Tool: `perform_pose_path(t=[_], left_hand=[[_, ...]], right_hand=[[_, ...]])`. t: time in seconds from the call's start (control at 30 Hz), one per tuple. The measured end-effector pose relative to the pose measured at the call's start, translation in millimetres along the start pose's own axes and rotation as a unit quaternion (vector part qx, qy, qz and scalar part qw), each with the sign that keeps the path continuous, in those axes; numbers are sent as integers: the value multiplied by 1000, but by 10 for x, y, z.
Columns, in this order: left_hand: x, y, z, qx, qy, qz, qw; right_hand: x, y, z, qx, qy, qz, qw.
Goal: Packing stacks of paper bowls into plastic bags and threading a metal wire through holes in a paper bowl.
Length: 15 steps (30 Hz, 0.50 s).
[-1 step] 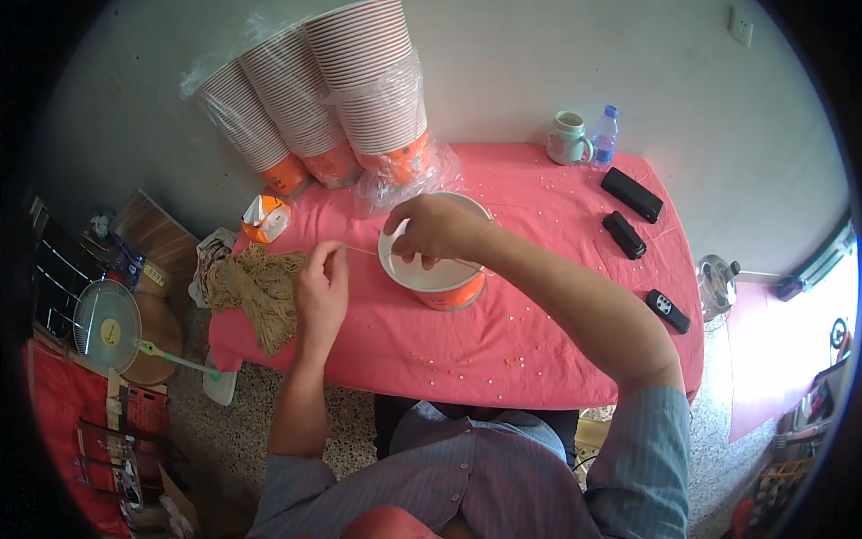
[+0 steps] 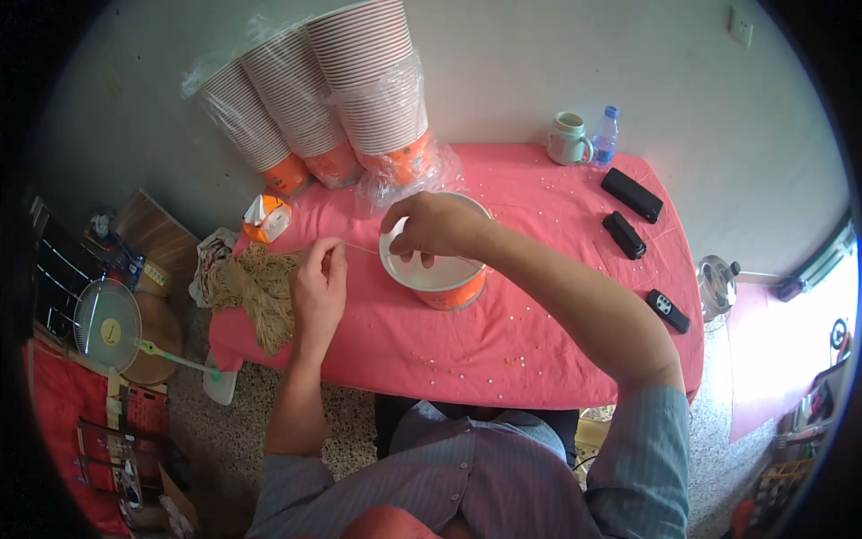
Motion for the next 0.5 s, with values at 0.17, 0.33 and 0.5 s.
perform_pose_path(t=[0.17, 0.33, 0.5], left_hand=[[186, -101, -595, 4, 125, 29, 992], [227, 74, -210, -218, 13, 38, 975], [46, 565, -38, -511, -145, 137, 836]], right_hand=[[-91, 101, 488, -81, -31, 14, 996], [-83, 63, 476, 2, -67, -11, 998], [-109, 44, 346, 16, -71, -10, 997]])
Point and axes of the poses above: each hand's wrist, its own x-axis towards the middle knuckle, its own y-axis out of the palm, z = x × y, the point moved 10 cm from there along x, towards the middle knuckle, and after that the axes turned 11 degrees about z, right-handed, at the moved point
